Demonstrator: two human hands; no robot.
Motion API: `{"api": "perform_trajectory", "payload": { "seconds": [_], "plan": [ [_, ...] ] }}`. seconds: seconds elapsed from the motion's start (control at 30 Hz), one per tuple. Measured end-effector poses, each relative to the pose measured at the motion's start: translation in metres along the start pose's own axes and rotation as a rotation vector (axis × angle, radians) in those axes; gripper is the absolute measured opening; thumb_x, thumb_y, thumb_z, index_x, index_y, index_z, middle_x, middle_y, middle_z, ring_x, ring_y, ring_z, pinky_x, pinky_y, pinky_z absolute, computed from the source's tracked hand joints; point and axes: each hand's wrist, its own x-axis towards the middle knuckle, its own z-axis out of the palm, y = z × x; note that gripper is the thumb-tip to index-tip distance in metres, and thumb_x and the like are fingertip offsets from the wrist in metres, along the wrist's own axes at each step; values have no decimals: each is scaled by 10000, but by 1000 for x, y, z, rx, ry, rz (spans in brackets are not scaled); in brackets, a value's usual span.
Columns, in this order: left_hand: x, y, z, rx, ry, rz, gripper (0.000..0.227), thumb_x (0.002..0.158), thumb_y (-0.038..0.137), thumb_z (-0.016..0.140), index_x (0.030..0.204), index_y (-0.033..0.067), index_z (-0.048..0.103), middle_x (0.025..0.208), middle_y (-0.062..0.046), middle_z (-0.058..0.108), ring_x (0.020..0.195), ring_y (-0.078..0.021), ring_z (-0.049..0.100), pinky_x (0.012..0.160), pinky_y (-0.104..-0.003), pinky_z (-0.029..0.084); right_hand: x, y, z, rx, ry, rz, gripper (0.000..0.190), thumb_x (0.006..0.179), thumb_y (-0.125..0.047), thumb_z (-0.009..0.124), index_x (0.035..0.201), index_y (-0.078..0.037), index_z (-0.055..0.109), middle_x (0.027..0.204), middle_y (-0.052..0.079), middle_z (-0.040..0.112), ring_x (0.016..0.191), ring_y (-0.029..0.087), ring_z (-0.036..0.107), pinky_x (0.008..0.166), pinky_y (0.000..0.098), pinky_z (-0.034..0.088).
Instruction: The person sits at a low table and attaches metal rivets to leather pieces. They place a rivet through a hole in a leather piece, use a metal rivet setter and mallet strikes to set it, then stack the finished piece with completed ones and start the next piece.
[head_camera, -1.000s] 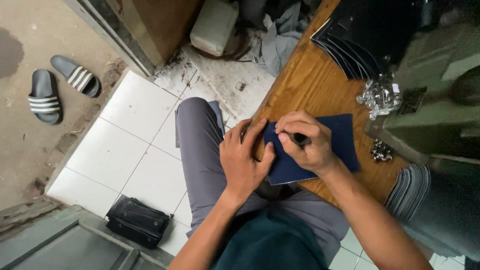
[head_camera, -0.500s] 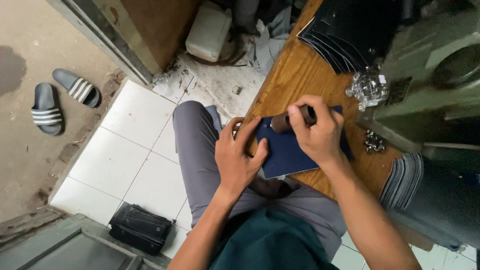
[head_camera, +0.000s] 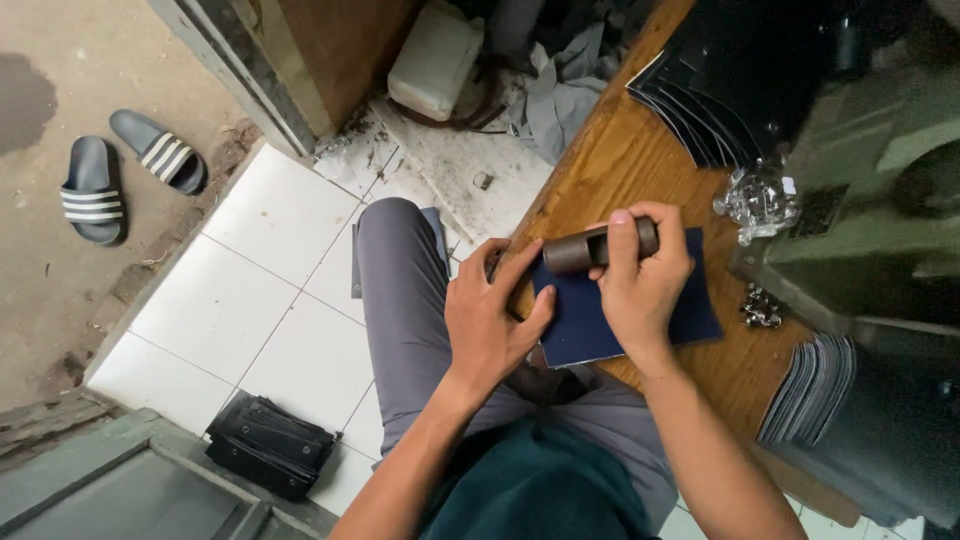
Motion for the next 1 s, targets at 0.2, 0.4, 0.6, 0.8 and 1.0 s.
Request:
{"api": "perform_trajectory", "payload": {
  "seconds": [0.2, 0.4, 0.6, 0.8, 1.0],
  "plan": [
    [-4, 1, 2, -43, 5, -20, 617, 876, 406, 717, 1461, 243, 605, 1270, -168, 629, 1141, -386, 639, 875, -466, 502, 4, -5, -3, -348, -19, -399, 88, 1021, -112, 712, 955, -70, 672, 734, 101, 727, 563, 285, 696, 435, 309, 520],
    [-5, -4, 6, -54, -31, -66, 984, 814, 323, 791, 1611, 12, 304, 1301, -242, 619, 1162, -407, 625, 890, -506, 493, -1, 2, 6, -441, -91, -644, 49, 943, -139, 767, 940, -110, 727, 817, 32, 673, 659, 234, 697, 561, 326, 583],
    [-5, -2, 6, -63, -54, -110, 975, 840, 350, 750, 1606, -5, 263, 1306, -213, 631, 1126, -418, 634, 838, -519, 510, -7, 4, 15, -543, -120, -801, 56, 926, -157, 764, 950, -134, 718, 852, 30, 657, 638, 227, 687, 593, 316, 595],
    [-3, 0, -1, 14, -42, -3, 587, 890, 464, 723, 1422, 236, 625, 1278, -102, 652, 1077, -359, 670, 817, -472, 521, 8, 58, -20, -307, -49, -563, 63, 1021, -118, 723, 995, -68, 695, 773, 91, 694, 641, 310, 686, 552, 375, 536],
    [1, 3, -5, -41, -26, -4, 528, 872, 391, 753, 1368, 230, 670, 1245, -134, 656, 1018, -376, 683, 779, -465, 540, 2, 41, -21, -344, -12, -662, 73, 971, -105, 764, 931, -78, 709, 824, 31, 716, 709, 251, 720, 673, 325, 573]
  ]
}}
